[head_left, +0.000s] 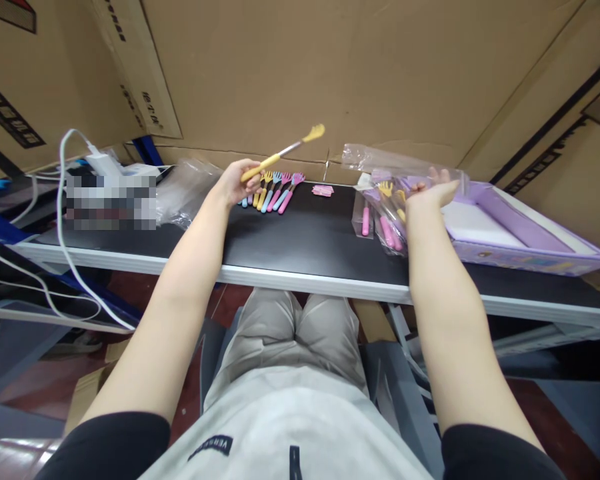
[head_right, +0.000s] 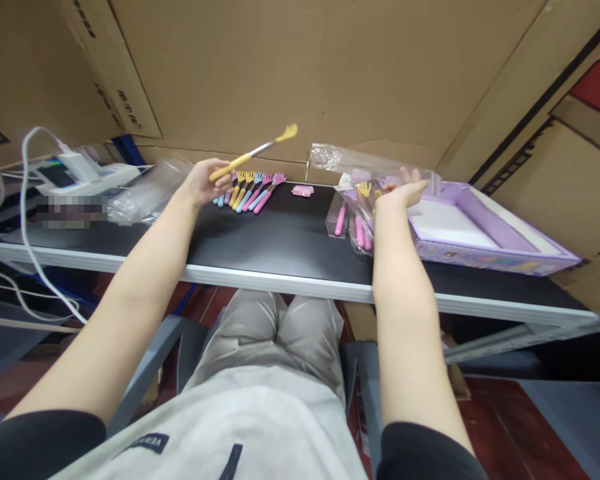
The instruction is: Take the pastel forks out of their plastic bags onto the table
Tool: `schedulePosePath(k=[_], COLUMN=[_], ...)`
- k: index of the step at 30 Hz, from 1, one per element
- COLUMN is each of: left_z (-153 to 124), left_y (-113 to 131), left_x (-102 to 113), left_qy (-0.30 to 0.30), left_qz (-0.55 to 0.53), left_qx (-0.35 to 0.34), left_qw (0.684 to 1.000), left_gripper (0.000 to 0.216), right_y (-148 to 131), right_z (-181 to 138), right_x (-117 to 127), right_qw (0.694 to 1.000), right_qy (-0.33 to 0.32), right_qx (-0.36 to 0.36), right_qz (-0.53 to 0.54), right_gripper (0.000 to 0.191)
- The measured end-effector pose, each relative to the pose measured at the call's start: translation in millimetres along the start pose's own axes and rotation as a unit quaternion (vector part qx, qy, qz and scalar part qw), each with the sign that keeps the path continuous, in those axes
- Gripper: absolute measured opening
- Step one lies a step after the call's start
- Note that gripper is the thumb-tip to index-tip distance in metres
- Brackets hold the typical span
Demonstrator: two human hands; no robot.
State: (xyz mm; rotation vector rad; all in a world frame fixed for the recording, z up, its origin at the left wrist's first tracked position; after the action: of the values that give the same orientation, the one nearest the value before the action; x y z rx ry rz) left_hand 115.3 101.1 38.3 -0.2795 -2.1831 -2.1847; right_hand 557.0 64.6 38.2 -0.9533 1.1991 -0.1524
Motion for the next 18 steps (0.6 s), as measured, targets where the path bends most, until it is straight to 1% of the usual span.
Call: schedulePosePath(k=[2,3,5,6,7,9,12,18], left_z=[4.3,5.3,4.5,3.9,3.7,4.6,4.2,5.0], left_y=[-1.0,-1.0,1.4,3.3,4.6,3.7,-2.1,-20.7], left_x=[17.5,25.5,36.9,38.4,37.2,30.2,18.5,11.6], left_qy=[0.083,0.131,0.219,0.244,0.254,0.239,0.195,0.163], left_qz=[0.045,0.085,0.187,0.237,0.279,0.336,0.391,0.437], left_qx=[-0.001,-0.001,-0.002,-0.002,-0.002,0.009,0.039,0.102], left_qw=[0.996,0.988,0.958,0.94,0.926,0.911,0.899,0.878], left_gripper=[0.025,0.023,0.02,0.021,0.024,0.035,0.046,0.035], right_y=[2.6,4.1,6.7,7.7,8.5,9.3,11.1,12.9], right_z=[-1.4,-2.4,-5.0,-6.7,-8.6,-12.2,-16.5,-20.5], right_x=[-3.0,-4.3,-6.6,-7.7,-8.8,-11.2,-14.0,-16.1], right_qw=[1.0,0.999,0.999,0.999,0.998,0.998,0.997,0.995], right_qy=[-0.016,-0.023,-0.032,-0.036,-0.039,-0.045,-0.052,-0.053], right_qx=[-0.002,-0.003,-0.006,-0.007,-0.008,-0.009,-0.015,-0.015], right_qz=[-0.021,-0.026,-0.034,-0.039,-0.045,-0.052,-0.056,-0.087], right_gripper=[0.049,0.048,0.046,0.046,0.045,0.045,0.044,0.038])
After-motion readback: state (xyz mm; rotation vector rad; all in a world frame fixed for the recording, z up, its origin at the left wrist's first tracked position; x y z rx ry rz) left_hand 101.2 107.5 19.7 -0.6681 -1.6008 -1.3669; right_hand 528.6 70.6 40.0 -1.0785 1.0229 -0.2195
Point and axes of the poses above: each hand's wrist, its own z-axis towards the middle knuckle, its own x-axis out of the back of the hand, y = z × x, the point moved 10 cm from there along z, towards the middle knuckle, and after that the axes turned 9 degrees about x, right-handed, at the moved point
